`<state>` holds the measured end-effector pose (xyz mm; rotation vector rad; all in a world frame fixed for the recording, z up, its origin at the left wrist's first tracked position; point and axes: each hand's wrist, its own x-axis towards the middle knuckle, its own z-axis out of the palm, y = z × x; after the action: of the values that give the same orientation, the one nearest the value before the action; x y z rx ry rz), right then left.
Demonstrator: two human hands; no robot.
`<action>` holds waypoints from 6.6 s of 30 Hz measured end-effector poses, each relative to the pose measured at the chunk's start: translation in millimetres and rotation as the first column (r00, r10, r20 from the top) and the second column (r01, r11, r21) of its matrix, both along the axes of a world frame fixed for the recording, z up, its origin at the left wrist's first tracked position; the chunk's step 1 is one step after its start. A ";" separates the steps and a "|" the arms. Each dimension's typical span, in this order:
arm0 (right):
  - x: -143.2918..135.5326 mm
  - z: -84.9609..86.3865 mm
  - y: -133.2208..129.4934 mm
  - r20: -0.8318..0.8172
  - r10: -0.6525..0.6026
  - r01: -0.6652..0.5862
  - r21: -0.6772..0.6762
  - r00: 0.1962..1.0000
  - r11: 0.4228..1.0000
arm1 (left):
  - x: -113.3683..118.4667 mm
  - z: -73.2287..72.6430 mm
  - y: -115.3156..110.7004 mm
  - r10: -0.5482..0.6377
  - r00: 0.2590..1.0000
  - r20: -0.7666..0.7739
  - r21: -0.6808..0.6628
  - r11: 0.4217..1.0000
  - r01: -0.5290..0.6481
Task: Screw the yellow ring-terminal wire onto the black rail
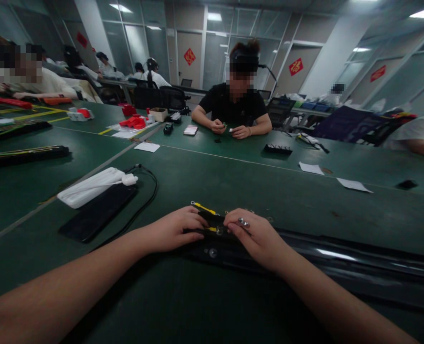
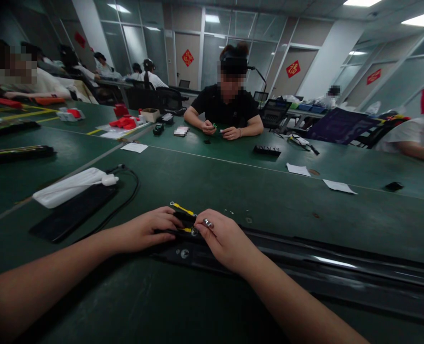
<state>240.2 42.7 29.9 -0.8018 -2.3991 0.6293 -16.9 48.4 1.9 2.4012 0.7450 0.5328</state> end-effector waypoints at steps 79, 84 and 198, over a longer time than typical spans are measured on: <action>2.9 0.2 3.9 -0.041 -0.003 -0.003 -0.145 0.999 0.989 | -0.4 -0.8 0.9 -0.016 1.000 -0.006 0.005 1.000 0.016; 4.5 -1.5 2.6 -0.059 -0.025 0.014 -0.174 0.998 0.985 | -0.5 -0.5 0.9 -0.018 1.000 -0.002 0.006 1.000 0.018; 0.5 0.3 1.8 -0.019 -0.073 0.069 -0.159 0.997 0.985 | -0.1 3.6 -1.5 0.012 1.000 -0.019 -0.041 0.999 -0.012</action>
<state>240.7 44.5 30.2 -0.9359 -2.3090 0.8032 -17.0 46.9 5.5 2.3681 0.7716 0.4958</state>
